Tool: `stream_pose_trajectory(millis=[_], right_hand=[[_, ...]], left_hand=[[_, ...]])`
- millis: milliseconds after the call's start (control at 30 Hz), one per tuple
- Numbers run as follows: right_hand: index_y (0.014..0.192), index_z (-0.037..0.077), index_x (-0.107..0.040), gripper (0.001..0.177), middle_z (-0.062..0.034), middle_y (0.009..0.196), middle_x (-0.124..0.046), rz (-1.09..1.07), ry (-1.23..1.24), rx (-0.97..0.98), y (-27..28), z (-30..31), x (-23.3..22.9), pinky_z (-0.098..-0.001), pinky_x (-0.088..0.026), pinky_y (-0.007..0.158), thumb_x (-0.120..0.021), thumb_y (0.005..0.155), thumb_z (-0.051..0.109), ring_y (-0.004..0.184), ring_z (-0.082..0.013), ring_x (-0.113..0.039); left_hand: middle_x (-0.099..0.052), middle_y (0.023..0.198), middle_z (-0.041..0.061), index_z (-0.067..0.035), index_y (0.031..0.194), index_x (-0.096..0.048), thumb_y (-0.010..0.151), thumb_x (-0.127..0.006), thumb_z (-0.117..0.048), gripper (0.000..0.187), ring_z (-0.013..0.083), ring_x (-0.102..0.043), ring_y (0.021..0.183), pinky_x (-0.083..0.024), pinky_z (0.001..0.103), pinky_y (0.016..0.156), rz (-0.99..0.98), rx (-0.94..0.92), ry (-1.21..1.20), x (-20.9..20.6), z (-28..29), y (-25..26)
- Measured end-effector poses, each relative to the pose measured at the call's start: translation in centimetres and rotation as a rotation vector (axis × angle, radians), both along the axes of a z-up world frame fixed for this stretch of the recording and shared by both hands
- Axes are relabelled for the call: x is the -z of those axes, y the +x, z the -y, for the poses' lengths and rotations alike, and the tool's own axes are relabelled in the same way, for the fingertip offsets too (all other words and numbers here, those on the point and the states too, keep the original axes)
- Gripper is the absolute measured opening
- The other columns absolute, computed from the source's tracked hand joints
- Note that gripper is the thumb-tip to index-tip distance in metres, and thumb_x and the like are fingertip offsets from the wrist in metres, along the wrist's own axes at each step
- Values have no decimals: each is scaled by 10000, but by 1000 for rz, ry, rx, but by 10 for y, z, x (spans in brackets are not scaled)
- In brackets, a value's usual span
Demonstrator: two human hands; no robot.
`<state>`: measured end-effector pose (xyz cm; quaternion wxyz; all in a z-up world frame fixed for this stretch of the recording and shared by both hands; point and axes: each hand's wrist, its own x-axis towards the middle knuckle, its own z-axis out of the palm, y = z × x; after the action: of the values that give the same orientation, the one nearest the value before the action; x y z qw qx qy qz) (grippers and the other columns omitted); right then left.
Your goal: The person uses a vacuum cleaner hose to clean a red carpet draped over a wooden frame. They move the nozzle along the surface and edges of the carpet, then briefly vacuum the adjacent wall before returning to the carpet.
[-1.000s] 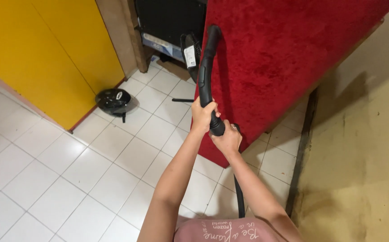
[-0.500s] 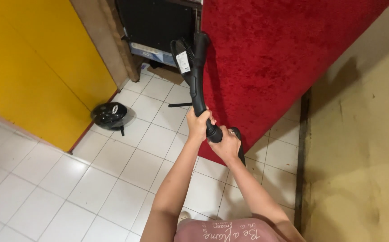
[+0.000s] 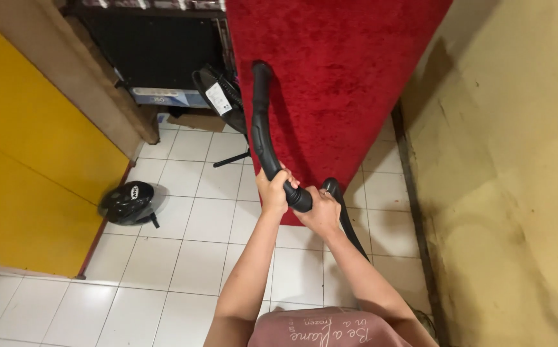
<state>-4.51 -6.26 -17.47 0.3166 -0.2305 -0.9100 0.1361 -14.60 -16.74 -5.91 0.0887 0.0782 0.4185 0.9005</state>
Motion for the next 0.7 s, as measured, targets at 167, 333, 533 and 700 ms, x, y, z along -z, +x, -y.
stream_pose_trajectory(millis=[167, 333, 533, 700], right_hand=[[1169, 326, -772, 621, 12, 922, -825, 21, 1, -9, 6, -10, 0, -411, -675, 897, -983, 654, 603, 952, -249, -847], [1190, 334, -770, 637, 11, 939, -823, 52, 9, -34, 11, -27, -5, -409, -667, 906, -972, 660, 625, 968, -250, -843], [1196, 341, -753, 645, 16, 935, -814, 66, 32, -83, 15, -43, -3, -416, -670, 897, -950, 668, 655, 959, -237, -841], [1177, 318, -759, 630, -7, 916, -809, 31, 48, -93, 20, -53, -4, -434, -673, 880, -946, 676, 653, 937, -262, -842]], left_hand=[[-617, 597, 124, 3, 1009, -721, 829, -704, 124, 218, 250, -666, 437, -674, 473, 601, 5, -1, 8, -7, -6, 8], [-614, 601, 121, -3, 995, -718, 825, -702, 123, 212, 253, -670, 442, -672, 469, 607, 15, -32, 13, -23, -13, 19], [-606, 616, 102, -10, 1010, -706, 830, -691, 117, 221, 237, -674, 457, -671, 460, 618, 15, -79, 5, -29, -24, 28], [-619, 610, 106, -6, 1014, -711, 825, -700, 108, 221, 236, -673, 449, -676, 465, 605, 15, -76, -12, -34, -33, 36]])
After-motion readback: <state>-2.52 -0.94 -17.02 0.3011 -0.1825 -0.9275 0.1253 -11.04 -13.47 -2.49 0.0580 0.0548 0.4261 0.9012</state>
